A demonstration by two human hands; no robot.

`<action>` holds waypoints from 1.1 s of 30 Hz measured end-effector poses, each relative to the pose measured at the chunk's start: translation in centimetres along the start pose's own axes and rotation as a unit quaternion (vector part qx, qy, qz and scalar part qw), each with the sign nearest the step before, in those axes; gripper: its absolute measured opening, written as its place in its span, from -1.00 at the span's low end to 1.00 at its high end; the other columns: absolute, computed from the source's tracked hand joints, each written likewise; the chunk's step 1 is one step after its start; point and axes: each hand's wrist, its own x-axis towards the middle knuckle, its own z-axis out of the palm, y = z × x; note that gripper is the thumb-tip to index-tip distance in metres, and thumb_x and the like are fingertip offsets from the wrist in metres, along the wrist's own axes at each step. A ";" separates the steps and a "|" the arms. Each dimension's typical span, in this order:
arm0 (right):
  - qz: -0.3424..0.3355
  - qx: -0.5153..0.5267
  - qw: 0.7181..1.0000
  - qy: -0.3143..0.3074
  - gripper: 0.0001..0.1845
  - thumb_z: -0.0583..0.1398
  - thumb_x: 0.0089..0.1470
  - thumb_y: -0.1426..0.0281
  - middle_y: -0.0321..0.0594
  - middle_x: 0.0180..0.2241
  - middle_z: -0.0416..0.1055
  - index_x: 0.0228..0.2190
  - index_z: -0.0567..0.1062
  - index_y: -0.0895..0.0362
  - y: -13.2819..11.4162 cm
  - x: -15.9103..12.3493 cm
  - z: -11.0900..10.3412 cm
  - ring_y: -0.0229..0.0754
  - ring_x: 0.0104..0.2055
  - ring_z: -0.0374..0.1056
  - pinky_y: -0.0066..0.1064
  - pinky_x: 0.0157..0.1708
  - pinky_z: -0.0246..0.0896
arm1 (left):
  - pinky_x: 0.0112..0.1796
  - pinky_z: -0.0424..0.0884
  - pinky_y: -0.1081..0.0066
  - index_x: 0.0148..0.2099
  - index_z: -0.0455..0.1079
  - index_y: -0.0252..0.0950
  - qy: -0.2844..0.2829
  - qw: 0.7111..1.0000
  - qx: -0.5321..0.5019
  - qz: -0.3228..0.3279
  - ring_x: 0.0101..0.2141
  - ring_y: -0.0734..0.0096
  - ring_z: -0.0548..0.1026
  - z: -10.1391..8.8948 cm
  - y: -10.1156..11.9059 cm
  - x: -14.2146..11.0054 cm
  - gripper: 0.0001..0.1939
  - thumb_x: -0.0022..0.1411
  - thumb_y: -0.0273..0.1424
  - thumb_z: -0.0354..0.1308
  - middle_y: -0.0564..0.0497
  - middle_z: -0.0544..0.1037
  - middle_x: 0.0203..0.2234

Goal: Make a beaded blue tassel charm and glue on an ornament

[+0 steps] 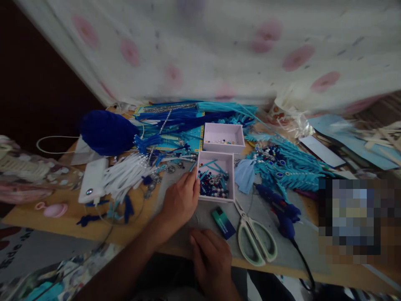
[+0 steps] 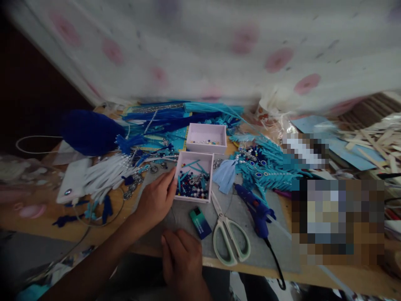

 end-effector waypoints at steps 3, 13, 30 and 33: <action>0.001 -0.006 1.000 -0.004 -0.79 0.11 0.29 0.47 -0.28 -0.50 0.46 -0.21 0.56 0.14 0.0 -0.1 0.0 -0.25 -0.52 0.41 -0.46 -0.53 0.28 | -0.01 0.48 0.26 0.19 0.44 -0.32 0.016 0.999 -0.030 0.024 -0.01 0.17 0.57 -2.3 -0.7 1.7 -0.57 0.48 -0.28 -0.11 -0.17 0.59 0.03; -0.009 -0.007 1.000 0.005 -0.80 0.13 0.29 0.47 -0.25 -0.46 0.50 -0.18 0.57 0.15 0.2 -0.2 0.2 -0.24 -0.49 0.45 -0.46 -0.49 0.35 | -0.35 0.35 0.38 -0.15 0.60 -0.27 0.064 0.995 -0.066 0.032 -0.46 0.40 0.50 -12.4 -4.9 11.0 -0.78 0.31 -0.31 0.17 0.01 0.63 -0.42; -0.008 -0.036 0.999 -0.005 -0.80 0.12 0.33 0.42 -0.25 -0.46 0.51 -0.18 0.56 0.13 0.3 -0.3 0.6 -0.25 -0.49 0.47 -0.47 -0.48 0.36 | -0.10 0.45 0.34 -0.01 0.55 -0.40 -0.082 0.993 -0.003 0.089 -0.30 0.32 0.60 -6.2 -2.7 22.0 -0.68 0.32 -0.32 0.13 -0.12 0.66 -0.25; -0.014 -0.040 0.999 0.004 -0.80 0.12 0.32 0.43 -0.24 -0.46 0.51 -0.18 0.56 0.13 0.3 -0.3 0.6 -0.25 -0.49 0.47 -0.47 -0.47 0.38 | 0.01 0.42 0.30 0.03 0.54 -0.41 -0.104 0.987 0.061 0.103 -0.12 0.20 0.60 -4.8 -2.5 23.3 -0.66 0.31 -0.33 0.15 -0.16 0.66 -0.17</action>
